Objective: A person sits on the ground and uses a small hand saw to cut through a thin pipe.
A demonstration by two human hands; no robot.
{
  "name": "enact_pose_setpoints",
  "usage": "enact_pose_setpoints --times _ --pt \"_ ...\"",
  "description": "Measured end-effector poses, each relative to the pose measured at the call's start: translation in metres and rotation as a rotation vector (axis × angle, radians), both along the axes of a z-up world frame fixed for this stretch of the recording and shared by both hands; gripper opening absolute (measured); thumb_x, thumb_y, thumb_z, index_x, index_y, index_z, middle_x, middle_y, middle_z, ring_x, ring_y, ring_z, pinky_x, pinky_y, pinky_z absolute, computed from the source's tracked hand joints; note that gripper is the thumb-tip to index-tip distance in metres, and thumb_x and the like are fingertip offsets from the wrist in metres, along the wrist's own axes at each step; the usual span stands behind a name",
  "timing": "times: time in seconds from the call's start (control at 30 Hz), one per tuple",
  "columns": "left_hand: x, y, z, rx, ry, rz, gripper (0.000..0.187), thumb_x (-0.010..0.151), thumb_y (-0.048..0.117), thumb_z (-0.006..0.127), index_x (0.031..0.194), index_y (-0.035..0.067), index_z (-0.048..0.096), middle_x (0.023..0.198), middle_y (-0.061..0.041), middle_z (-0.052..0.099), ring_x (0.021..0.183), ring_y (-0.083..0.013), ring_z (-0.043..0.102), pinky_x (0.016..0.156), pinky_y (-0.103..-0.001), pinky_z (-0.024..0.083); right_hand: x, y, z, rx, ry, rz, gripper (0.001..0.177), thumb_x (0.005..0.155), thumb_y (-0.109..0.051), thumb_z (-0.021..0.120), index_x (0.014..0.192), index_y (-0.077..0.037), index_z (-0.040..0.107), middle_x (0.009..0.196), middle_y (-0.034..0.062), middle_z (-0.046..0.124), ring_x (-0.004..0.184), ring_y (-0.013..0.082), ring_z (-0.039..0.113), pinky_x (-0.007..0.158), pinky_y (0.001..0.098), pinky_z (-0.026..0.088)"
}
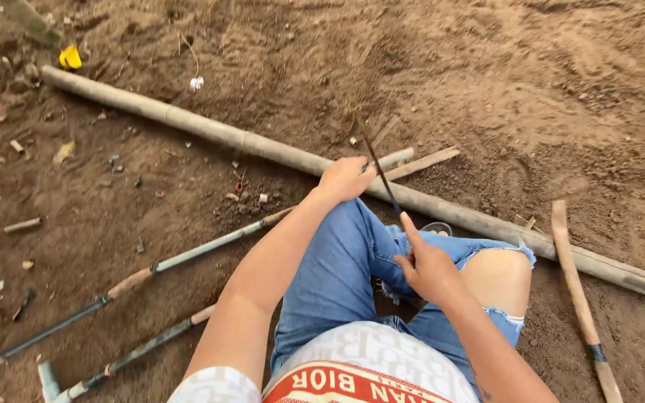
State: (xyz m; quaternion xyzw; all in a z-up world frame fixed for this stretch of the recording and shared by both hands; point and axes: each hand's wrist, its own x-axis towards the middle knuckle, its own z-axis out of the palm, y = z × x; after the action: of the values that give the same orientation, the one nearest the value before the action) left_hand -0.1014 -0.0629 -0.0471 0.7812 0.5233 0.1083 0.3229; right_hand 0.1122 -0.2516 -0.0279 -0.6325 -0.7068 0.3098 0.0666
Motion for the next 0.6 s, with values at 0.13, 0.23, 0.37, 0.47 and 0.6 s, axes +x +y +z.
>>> enact_pose_setpoints --times 0.13,0.23,0.37,0.47,0.6 --pt "0.006 -0.001 -0.002 -0.028 -0.097 0.034 0.061 0.102 0.049 0.04 0.124 0.002 0.072 0.12 -0.025 0.075 0.119 -0.0439 0.07 0.105 -0.056 0.053 0.011 -0.017 -0.003 0.016 0.012 -0.031 0.082 0.106 -0.02 0.061 0.174 -0.015 0.016 0.077 0.0128 0.074 0.065 0.0278 0.07 0.059 0.04 0.056" --pt "0.015 -0.002 0.004 -0.023 -0.073 -0.008 0.062 0.102 0.052 0.037 0.119 0.003 0.072 0.116 -0.025 0.075 0.117 -0.0455 0.069 0.102 -0.057 0.053 0.012 -0.025 0.001 0.011 0.024 -0.062 0.081 0.106 -0.019 0.061 0.174 -0.012 0.018 0.076 0.0133 0.074 0.065 0.0289 0.071 0.058 0.041 0.056" --pt "0.021 -0.002 0.007 -0.001 0.01 -0.059 0.058 0.101 0.049 0.036 0.116 0.007 0.072 0.114 -0.023 0.077 0.116 -0.0447 0.071 0.099 -0.055 0.054 0.016 -0.014 0.003 0.035 0.047 -0.055 0.077 0.107 -0.018 0.059 0.173 -0.01 0.021 0.075 0.0134 0.073 0.064 0.0292 0.069 0.057 0.0413 0.054" --pt "0.015 -0.002 0.0 -0.017 0.0 0.006 0.06 0.101 0.052 0.037 0.117 0.006 0.072 0.115 -0.025 0.076 0.117 -0.0457 0.07 0.1 -0.056 0.055 0.014 -0.002 -0.001 0.074 0.044 -0.038 0.078 0.107 -0.016 0.058 0.174 -0.012 0.018 0.073 0.0129 0.073 0.06 0.0281 0.068 0.055 0.0398 0.052" --pt "0.0 -0.003 0.002 -0.081 0.001 0.046 0.064 0.102 0.053 0.035 0.129 0.007 0.07 0.123 -0.024 0.075 0.123 -0.0443 0.069 0.106 -0.055 0.053 0.006 -0.009 -0.005 0.041 0.062 -0.004 0.078 0.107 -0.015 0.058 0.173 -0.012 0.019 0.07 0.013 0.072 0.058 0.0293 0.067 0.054 0.0408 0.051"
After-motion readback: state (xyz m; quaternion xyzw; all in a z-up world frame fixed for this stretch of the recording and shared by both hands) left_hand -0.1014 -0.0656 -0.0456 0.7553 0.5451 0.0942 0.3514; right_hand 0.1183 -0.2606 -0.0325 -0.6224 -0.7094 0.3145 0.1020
